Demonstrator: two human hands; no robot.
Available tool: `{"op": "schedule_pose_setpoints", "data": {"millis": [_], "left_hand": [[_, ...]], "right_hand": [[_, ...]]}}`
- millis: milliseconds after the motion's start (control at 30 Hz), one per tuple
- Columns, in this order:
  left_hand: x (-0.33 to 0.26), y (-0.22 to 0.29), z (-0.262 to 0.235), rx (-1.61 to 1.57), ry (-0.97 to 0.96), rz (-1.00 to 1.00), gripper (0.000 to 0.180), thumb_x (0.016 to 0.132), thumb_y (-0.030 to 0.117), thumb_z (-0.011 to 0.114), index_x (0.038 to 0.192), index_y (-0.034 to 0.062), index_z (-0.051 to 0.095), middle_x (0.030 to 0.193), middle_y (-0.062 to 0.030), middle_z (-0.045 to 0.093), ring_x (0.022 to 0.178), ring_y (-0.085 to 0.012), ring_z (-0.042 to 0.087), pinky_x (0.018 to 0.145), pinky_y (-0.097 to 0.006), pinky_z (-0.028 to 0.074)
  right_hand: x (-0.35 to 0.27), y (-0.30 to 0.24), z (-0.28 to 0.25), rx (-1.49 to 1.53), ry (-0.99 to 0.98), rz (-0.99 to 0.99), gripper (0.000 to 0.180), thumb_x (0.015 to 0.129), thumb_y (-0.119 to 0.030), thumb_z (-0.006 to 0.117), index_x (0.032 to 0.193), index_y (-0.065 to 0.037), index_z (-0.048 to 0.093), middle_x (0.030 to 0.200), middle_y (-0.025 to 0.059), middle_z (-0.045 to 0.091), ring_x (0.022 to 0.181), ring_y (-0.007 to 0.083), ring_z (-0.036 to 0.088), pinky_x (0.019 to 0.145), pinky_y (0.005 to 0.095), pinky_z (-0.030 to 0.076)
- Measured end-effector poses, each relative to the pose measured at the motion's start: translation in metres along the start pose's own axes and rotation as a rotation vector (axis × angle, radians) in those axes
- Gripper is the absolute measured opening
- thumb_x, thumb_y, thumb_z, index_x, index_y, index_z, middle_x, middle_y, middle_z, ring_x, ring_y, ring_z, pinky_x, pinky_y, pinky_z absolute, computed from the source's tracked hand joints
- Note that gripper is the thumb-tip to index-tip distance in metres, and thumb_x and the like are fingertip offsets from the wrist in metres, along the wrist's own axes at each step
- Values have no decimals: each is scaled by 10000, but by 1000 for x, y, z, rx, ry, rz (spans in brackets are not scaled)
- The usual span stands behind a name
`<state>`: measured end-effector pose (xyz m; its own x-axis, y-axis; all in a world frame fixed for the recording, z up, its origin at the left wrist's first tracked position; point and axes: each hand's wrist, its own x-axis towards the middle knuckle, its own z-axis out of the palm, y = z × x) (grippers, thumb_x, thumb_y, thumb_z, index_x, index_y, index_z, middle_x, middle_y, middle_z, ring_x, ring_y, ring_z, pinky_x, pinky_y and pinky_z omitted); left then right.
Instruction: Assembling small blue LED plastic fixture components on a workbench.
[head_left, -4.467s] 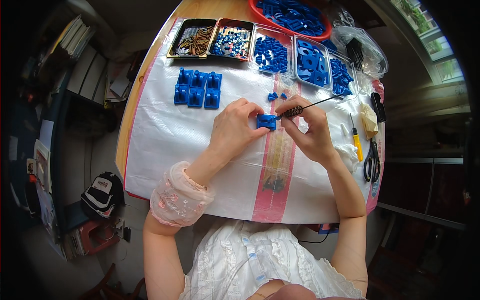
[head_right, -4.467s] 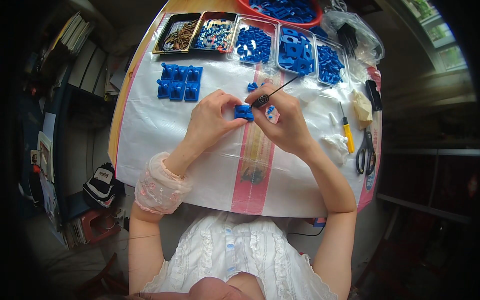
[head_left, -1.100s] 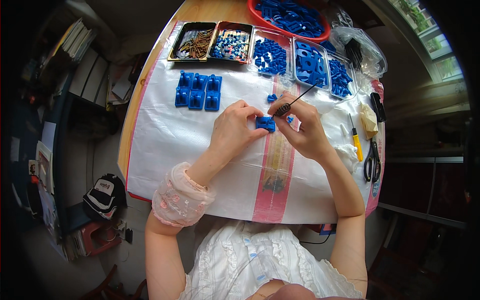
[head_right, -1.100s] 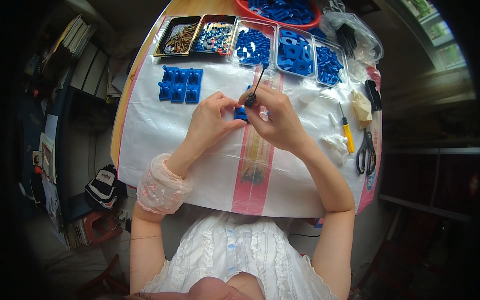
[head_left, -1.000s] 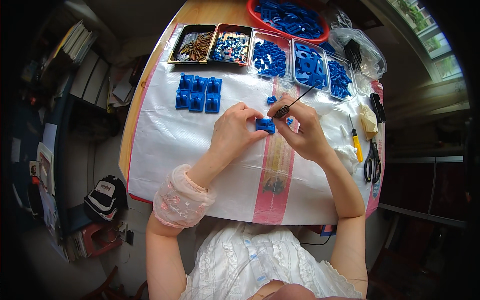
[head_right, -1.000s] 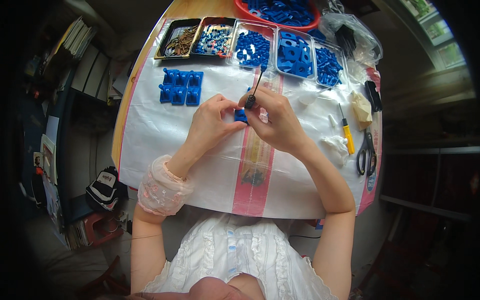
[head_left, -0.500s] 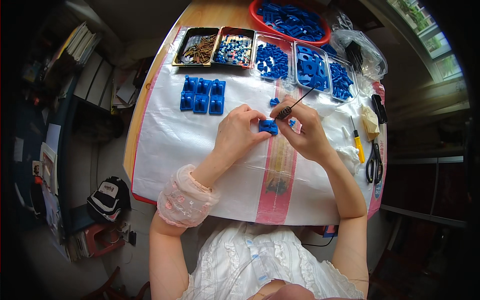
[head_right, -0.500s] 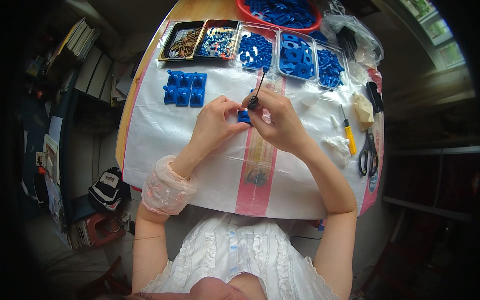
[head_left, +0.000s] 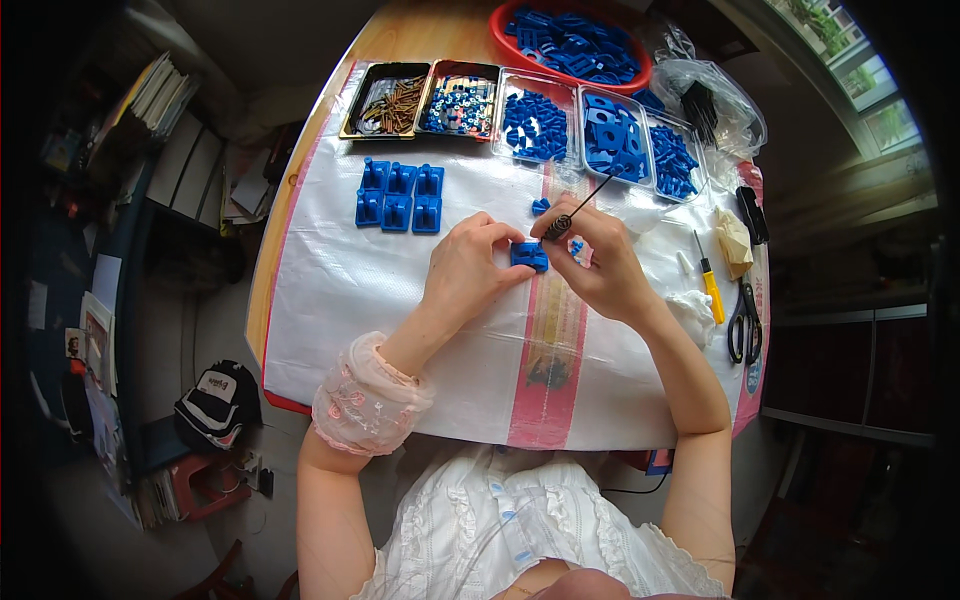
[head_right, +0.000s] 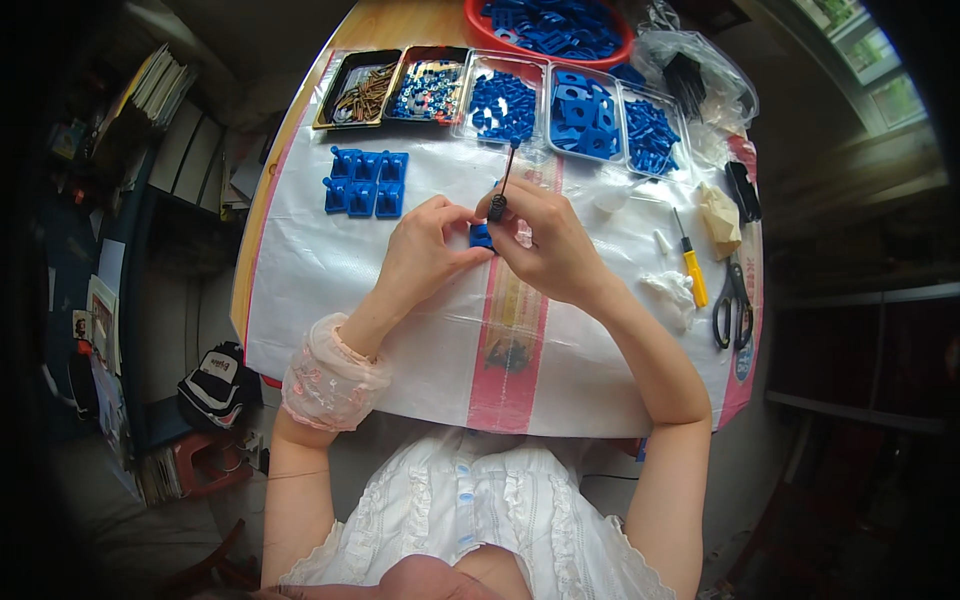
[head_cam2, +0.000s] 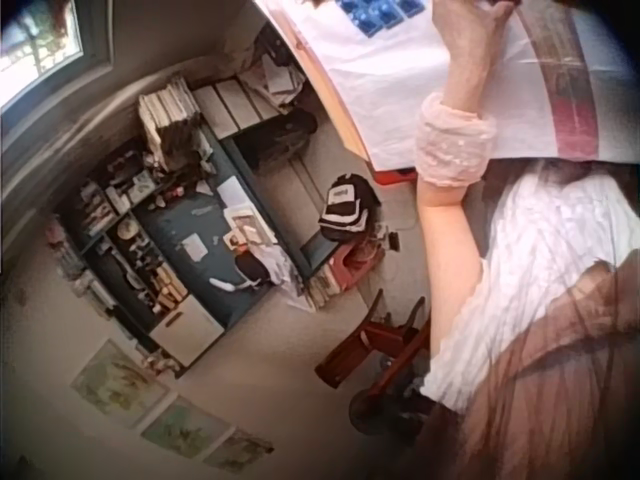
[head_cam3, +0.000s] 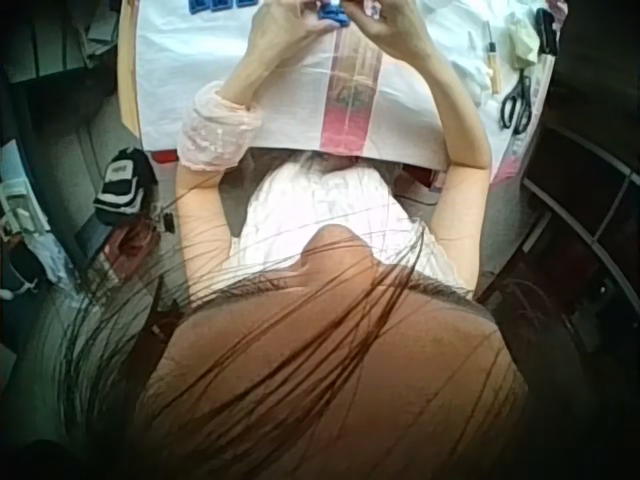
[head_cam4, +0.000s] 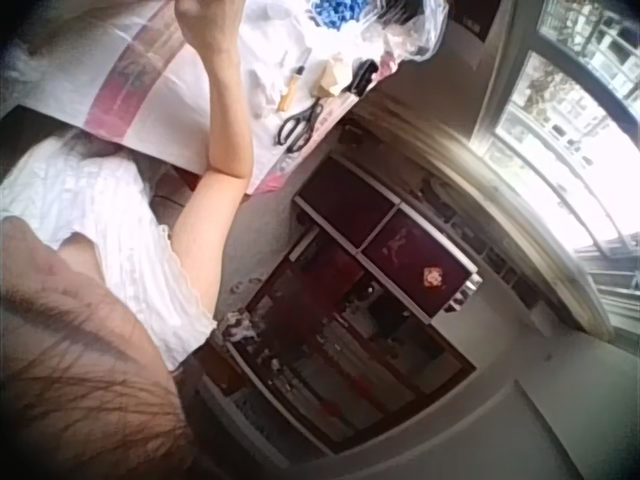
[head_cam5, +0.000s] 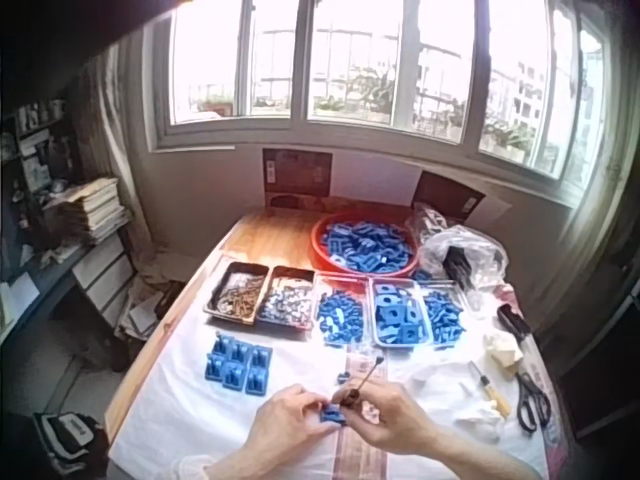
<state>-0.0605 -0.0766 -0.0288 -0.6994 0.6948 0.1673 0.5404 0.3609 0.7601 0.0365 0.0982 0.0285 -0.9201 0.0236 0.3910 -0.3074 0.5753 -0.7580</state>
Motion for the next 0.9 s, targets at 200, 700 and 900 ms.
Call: {"op": "schedule_pose_setpoints", "data": {"millis": [200,700,900], "left_hand": [[-1,0,-1,-2,-1,-1,411,716,237,949,1063,68,806,914,-76,693,823,-236,687,765,-366,564],[1,1,-2,-4,-14,-18,418,710,237,954,1063,68,809,915,-82,698,829,-239,695,772,-368,568],[0,1,-1,3,-13,-13,420,707,238,956,1060,67,809,919,-80,702,825,-234,695,774,-365,569]], "right_hand": [[0,-1,-1,-26,-3,-14,123,870,34,673,989,7,682,878,105,652,749,227,639,682,346,497],[0,2,-1,-15,-11,-7,130,869,21,690,998,5,687,872,105,645,757,226,643,686,344,497],[-1,3,-1,-7,-10,-7,121,872,23,687,991,2,688,873,105,652,747,230,636,682,345,496]]}}
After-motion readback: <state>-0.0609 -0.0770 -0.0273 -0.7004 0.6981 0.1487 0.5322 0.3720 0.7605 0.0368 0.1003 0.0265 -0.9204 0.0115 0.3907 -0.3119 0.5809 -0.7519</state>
